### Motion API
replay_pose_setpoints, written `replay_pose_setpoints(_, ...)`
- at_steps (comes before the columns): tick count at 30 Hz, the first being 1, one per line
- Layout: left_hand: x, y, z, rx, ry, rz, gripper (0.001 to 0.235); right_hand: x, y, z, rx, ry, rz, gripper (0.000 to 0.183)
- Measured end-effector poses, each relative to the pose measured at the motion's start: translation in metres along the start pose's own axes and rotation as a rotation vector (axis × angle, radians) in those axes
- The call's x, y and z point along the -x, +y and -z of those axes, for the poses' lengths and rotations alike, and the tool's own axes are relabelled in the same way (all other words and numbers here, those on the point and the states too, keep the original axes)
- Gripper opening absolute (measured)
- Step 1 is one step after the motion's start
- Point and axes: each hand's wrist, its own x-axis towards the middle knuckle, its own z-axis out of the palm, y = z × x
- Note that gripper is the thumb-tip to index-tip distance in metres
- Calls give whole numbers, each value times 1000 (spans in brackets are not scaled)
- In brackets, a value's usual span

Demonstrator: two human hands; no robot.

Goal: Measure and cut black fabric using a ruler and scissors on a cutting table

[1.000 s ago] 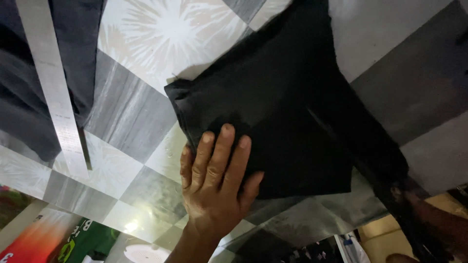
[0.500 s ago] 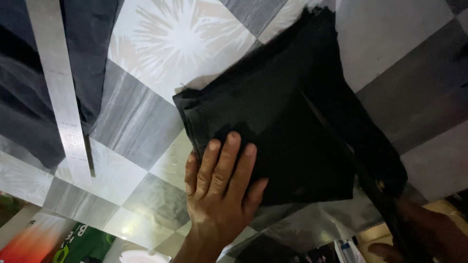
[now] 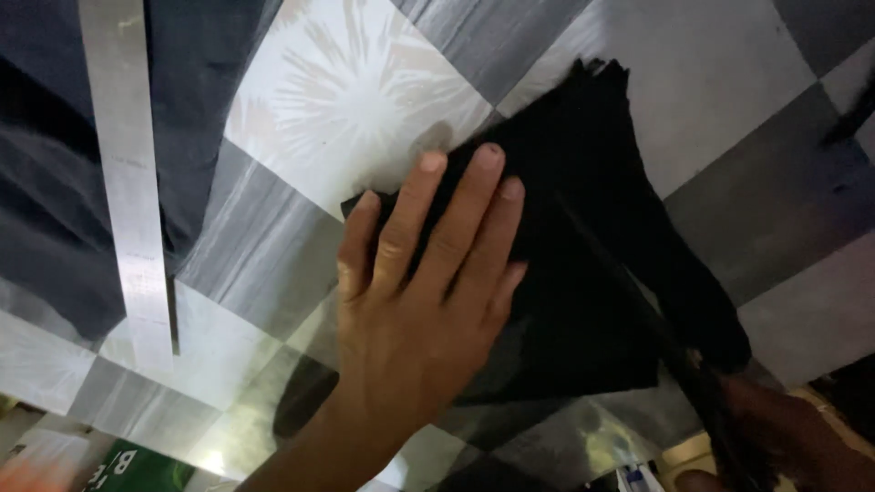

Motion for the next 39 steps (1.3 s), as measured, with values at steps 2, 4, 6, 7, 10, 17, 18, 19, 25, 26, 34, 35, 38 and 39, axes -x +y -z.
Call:
replay_pose_setpoints(2,-1,-3,-4,-17,21,-10,38,-17,-44,-8,16,-3,-14,127)
replay_pose_setpoints(4,1,-5,-7,-3,22,-9,41,-30,-95,-31,36,-10,-25,127)
replay_pose_setpoints(6,4,-7,-10,11,17,-4,41,-45,-79,-63,151,-86,-33,112)
replay_pose_setpoints(7,5,-8,-11,21,12,-3,41,-51,-71,-80,260,-158,-39,100)
replay_pose_setpoints(10,5,-9,-11,52,18,8,39,4,-175,76,8,-354,-232,153)
replay_pose_setpoints(17,6,-13,-15,59,28,1,40,-35,-127,-3,-163,-340,-436,104)
replay_pose_setpoints(18,6,-13,-14,60,18,-1,40,-51,-85,-71,-111,-135,-201,85)
replay_pose_setpoints(19,6,-13,-12,61,8,-3,40,-50,-38,-134,-63,79,25,73)
replay_pose_setpoints(25,6,-15,-14,86,36,-14,42,4,-181,93,-312,-146,-293,137)
replay_pose_setpoints(26,6,-15,-13,89,40,-13,42,11,-189,92,-310,-144,-297,137)
replay_pose_setpoints(34,8,-15,-8,68,25,-15,42,35,-215,101,-456,572,130,63)
replay_pose_setpoints(35,8,-16,-9,69,30,-18,42,43,-242,142,-455,578,127,63)
replay_pose_setpoints(38,10,-13,-11,63,85,-15,41,78,-298,215,-602,459,-11,62)
replay_pose_setpoints(39,10,-13,-12,62,105,-17,40,74,-290,210,-647,432,-55,62)
